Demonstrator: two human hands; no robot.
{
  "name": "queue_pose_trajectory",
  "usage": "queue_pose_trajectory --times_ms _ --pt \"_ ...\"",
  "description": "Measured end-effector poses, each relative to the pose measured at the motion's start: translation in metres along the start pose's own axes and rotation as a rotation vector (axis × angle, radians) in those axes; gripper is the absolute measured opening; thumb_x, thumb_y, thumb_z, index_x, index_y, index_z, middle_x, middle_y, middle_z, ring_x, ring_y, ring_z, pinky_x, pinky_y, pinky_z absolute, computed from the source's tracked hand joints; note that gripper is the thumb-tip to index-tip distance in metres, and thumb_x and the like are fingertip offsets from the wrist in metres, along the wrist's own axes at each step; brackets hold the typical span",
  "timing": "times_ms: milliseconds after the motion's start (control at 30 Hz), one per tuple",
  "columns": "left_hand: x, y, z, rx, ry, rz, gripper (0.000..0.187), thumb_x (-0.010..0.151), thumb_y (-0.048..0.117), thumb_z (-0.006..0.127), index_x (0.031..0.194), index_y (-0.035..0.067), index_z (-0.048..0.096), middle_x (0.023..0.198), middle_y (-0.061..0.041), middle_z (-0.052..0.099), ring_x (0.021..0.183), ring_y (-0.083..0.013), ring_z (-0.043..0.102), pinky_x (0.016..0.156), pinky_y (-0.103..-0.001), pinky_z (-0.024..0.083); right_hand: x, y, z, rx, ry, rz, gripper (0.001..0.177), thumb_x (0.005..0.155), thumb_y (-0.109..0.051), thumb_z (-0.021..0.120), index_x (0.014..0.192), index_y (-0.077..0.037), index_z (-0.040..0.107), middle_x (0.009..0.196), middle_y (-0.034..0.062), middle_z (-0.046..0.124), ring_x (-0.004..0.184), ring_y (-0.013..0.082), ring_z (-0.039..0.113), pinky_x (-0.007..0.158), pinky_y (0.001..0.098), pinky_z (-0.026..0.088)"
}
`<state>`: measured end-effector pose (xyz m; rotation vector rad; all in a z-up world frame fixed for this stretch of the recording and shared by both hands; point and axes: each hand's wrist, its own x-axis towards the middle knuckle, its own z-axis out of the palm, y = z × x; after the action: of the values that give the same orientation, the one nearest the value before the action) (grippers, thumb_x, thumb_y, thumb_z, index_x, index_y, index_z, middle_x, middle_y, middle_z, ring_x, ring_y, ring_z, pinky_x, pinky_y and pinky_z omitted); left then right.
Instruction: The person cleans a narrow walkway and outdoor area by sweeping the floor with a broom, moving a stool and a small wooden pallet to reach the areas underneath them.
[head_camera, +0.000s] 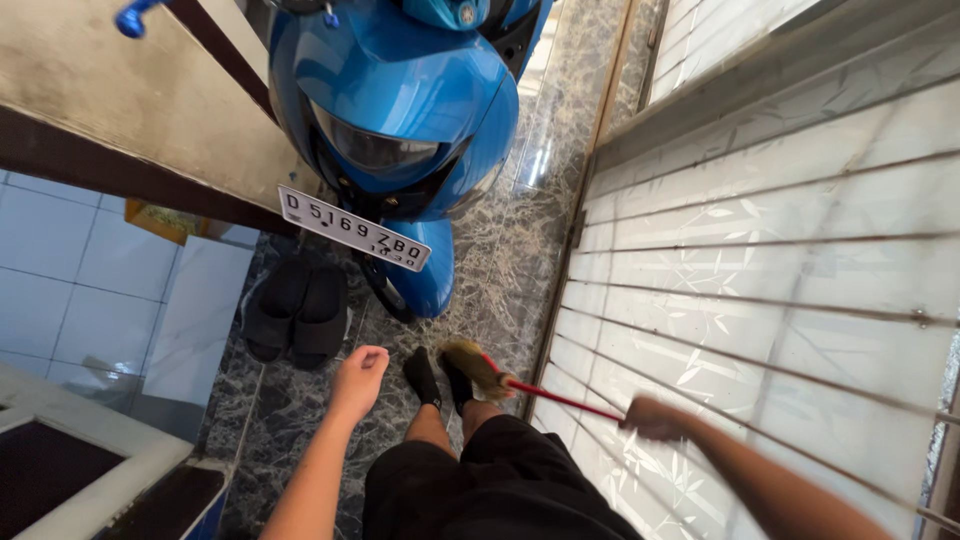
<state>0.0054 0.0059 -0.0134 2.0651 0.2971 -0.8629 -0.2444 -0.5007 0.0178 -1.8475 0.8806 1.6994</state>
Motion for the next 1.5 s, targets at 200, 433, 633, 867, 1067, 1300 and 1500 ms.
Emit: queue_pose_trajectory --times_ms 200,433,633,867,1067,1300,1500 --pt "-0.025 0.001 0.003 0.033 -0.045 -0.092 0.031 0.091 0.034 0.066 0.113 0.014 0.074 0.107 -0.008 0.079 0.1 -0.0233 0.075 0.084 -0.037 0.058 0.123 -0.064 -0.219 -0.276 0.676 -0.049 0.031 0.088 -0.012 0.05 0.108 -0.005 0.073 0.101 0.0199 0.074 0.091 0.0349 0.071 0.078 0.0503 0.056" --pt "-0.021 0.022 0.007 0.084 -0.072 -0.023 0.03 0.092 0.032 0.067 0.113 0.012 0.074 0.106 -0.008 0.078 0.1 -0.0229 0.074 0.086 -0.036 0.057 0.105 -0.093 -0.084 0.163 0.905 -0.014 0.034 0.103 -0.025 0.036 0.124 -0.003 0.05 0.112 0.0307 0.069 0.103 0.0493 0.067 0.093 0.0598 0.05" --pt "0.0 0.044 0.042 0.081 -0.12 0.108 0.028 0.091 0.032 0.067 0.108 0.013 0.075 0.103 -0.009 0.079 0.097 -0.0233 0.075 0.085 -0.036 0.057 -0.022 -0.014 0.116 0.251 0.542 0.019 0.038 0.101 -0.038 0.051 0.11 -0.002 0.062 0.093 0.0241 0.073 0.08 0.0395 0.074 0.076 0.0514 0.058" --pt "-0.002 0.083 0.062 0.158 -0.171 0.154 0.027 0.09 0.034 0.068 0.107 0.014 0.076 0.101 -0.007 0.079 0.096 -0.0229 0.075 0.084 -0.036 0.056 0.001 -0.017 0.14 2.073 -0.604 0.224 0.027 0.099 -0.013 0.053 0.074 -0.003 0.055 0.054 -0.001 0.047 0.038 0.0077 0.045 0.033 0.0217 0.038" --pt "-0.012 0.105 0.056 0.156 -0.19 0.186 0.025 0.09 0.03 0.068 0.106 0.013 0.076 0.1 -0.008 0.08 0.096 -0.0213 0.075 0.086 -0.035 0.056 0.121 -0.097 -0.068 2.247 -0.773 -0.209 0.023 0.102 -0.011 0.045 0.079 -0.009 0.049 0.061 -0.0032 0.051 0.046 0.0048 0.052 0.038 0.0176 0.046" --pt "-0.004 0.157 0.043 0.021 -0.194 0.317 0.025 0.092 0.027 0.067 0.108 0.009 0.074 0.1 -0.009 0.079 0.096 -0.02 0.076 0.087 -0.033 0.057 0.024 -0.122 -0.094 1.196 0.225 -0.24 0.021 0.099 -0.023 0.051 0.087 -0.006 0.054 0.058 0.0022 0.05 0.041 0.0137 0.044 0.038 0.031 0.039" --pt "0.019 0.231 0.087 -0.009 -0.298 0.409 0.026 0.092 0.028 0.069 0.109 0.008 0.073 0.099 -0.008 0.079 0.097 -0.018 0.076 0.086 -0.032 0.058 -0.017 -0.106 -0.139 0.318 0.139 -0.215 0.03 0.096 -0.024 0.059 0.092 0.005 0.068 0.061 0.0096 0.06 0.047 0.02 0.056 0.042 0.0366 0.047"
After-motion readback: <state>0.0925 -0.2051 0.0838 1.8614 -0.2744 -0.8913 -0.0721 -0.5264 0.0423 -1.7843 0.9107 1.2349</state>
